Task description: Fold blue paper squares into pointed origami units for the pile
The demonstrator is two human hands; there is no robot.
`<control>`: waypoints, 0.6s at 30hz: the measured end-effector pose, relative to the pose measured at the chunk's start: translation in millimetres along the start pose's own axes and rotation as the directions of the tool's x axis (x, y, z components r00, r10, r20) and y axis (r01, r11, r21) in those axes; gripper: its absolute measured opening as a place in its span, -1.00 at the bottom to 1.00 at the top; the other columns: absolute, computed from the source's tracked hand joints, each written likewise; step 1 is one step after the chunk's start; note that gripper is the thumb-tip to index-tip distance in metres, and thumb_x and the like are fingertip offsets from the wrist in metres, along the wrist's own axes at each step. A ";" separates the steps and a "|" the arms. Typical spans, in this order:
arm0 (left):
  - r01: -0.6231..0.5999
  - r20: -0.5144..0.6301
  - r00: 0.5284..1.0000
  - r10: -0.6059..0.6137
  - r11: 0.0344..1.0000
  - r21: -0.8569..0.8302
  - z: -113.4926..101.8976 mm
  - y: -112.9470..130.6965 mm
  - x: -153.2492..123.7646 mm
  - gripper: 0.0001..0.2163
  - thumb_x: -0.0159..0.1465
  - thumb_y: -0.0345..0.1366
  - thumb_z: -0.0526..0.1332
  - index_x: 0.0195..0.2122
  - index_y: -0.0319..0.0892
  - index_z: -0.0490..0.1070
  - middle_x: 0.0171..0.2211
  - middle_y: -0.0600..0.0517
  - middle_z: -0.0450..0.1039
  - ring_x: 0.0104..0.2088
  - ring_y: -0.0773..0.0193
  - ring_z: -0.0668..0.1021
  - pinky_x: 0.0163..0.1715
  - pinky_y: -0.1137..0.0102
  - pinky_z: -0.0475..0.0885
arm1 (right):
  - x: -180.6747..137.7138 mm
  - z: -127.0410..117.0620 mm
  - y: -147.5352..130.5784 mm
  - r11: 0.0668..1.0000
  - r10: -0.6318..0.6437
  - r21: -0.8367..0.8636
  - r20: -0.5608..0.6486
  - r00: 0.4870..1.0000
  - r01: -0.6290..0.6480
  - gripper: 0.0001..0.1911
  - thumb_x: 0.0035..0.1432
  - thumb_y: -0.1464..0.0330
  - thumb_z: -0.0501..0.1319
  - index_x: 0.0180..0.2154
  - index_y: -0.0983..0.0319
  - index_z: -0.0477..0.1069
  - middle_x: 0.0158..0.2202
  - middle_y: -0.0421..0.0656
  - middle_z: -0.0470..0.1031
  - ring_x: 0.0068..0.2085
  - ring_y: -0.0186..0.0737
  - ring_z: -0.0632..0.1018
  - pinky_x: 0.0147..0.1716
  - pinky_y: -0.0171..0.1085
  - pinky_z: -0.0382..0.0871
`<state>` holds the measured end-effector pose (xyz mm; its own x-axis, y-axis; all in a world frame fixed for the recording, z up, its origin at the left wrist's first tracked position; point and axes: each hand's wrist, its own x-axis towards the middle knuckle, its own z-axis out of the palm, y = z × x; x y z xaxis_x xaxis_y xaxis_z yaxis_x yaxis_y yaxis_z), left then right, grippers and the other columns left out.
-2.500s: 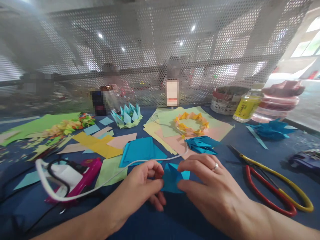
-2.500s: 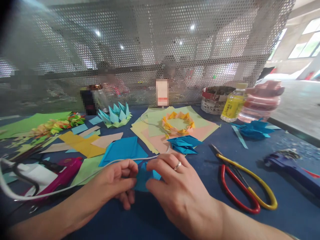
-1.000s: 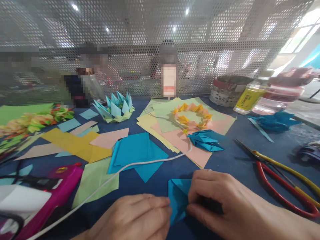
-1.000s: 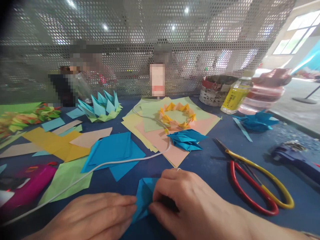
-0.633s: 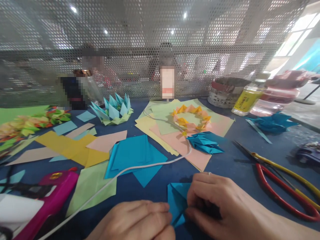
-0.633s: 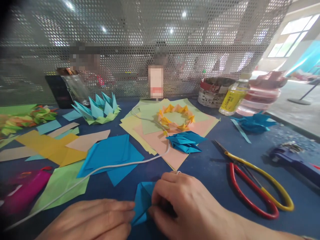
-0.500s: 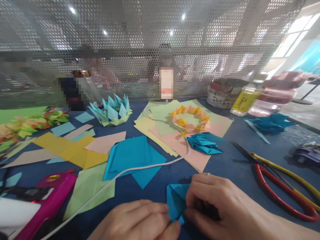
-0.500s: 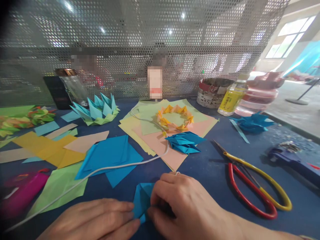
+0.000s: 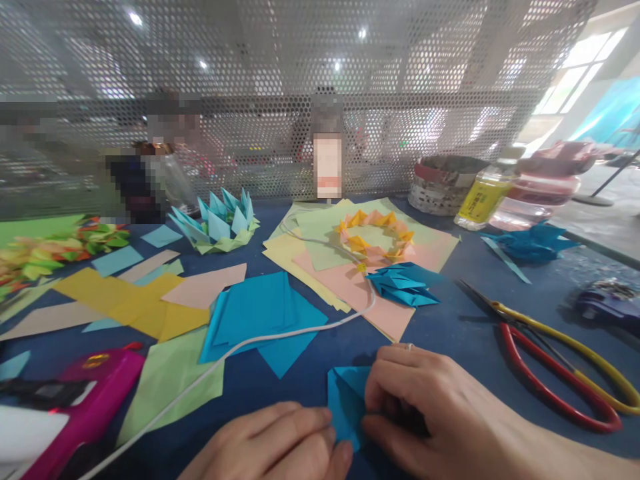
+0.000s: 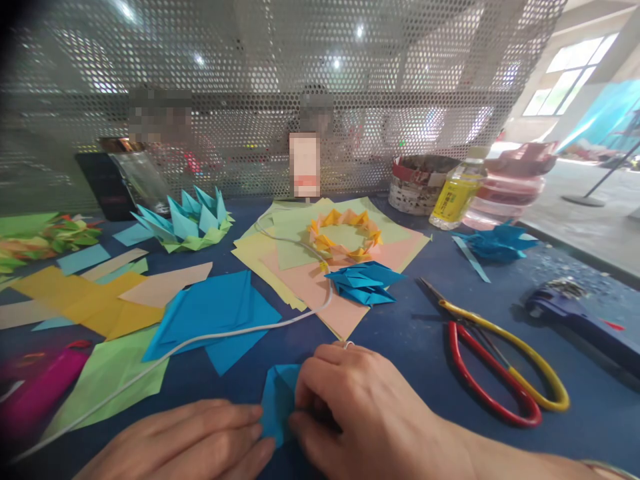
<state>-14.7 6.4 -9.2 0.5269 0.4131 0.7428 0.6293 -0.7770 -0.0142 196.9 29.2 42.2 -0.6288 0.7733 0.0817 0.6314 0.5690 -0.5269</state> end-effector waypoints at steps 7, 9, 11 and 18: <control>-0.006 0.102 0.995 0.003 1.000 0.024 -15.5 -1.8 28.0 -0.71 0.44 -0.12 0.03 -0.15 -0.08 0.52 -0.29 0.07 0.59 -0.18 0.34 0.66 -0.07 0.54 0.55 | 0.9 4.3 6.5 0.992 0.114 0.055 -0.031 0.993 -0.112 -0.65 -0.04 0.62 0.28 -0.24 0.14 0.35 -0.53 -0.40 0.37 -0.54 -0.40 0.38 -0.52 -0.41 0.20; -0.009 0.106 0.994 0.007 1.000 0.025 -14.9 -1.9 28.7 -0.71 0.44 -0.12 0.03 -0.15 -0.08 0.52 -0.29 0.07 0.59 -0.18 0.34 0.66 -0.06 0.54 0.55 | 0.5 6.1 6.2 0.992 0.118 0.058 -0.035 0.992 -0.116 -0.61 -0.02 0.62 0.29 -0.19 0.12 0.34 -0.54 -0.42 0.37 -0.55 -0.40 0.38 -0.52 -0.41 0.19; -0.012 0.111 0.994 0.009 1.000 0.028 -13.1 -2.1 25.6 -0.72 0.44 -0.13 0.03 -0.15 -0.09 0.52 -0.29 0.07 0.59 -0.18 0.34 0.66 -0.06 0.53 0.55 | -0.2 6.7 5.7 0.992 0.115 0.053 -0.032 0.993 -0.113 -0.60 -0.03 0.62 0.29 -0.18 0.12 0.34 -0.54 -0.42 0.37 -0.56 -0.40 0.38 -0.52 -0.40 0.19; 0.001 -0.017 1.000 -0.002 0.999 -0.033 0.9 -0.9 -3.9 -0.68 0.47 -0.30 0.00 -0.31 -0.11 0.53 -0.40 0.16 0.58 -0.36 0.49 0.64 -0.09 0.64 0.52 | -3.6 -1.1 9.1 0.990 0.120 -0.069 -0.050 0.992 -0.123 -0.57 -0.08 0.60 0.30 -0.18 0.12 0.34 -0.44 -0.33 0.46 -0.38 -0.24 0.48 -0.32 -0.28 0.27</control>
<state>-16.8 5.9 -12.7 0.5156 0.4065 0.7543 0.6107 -0.7918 0.0092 205.3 31.9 38.1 -0.5248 0.8491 0.0604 0.7340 0.4874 -0.4730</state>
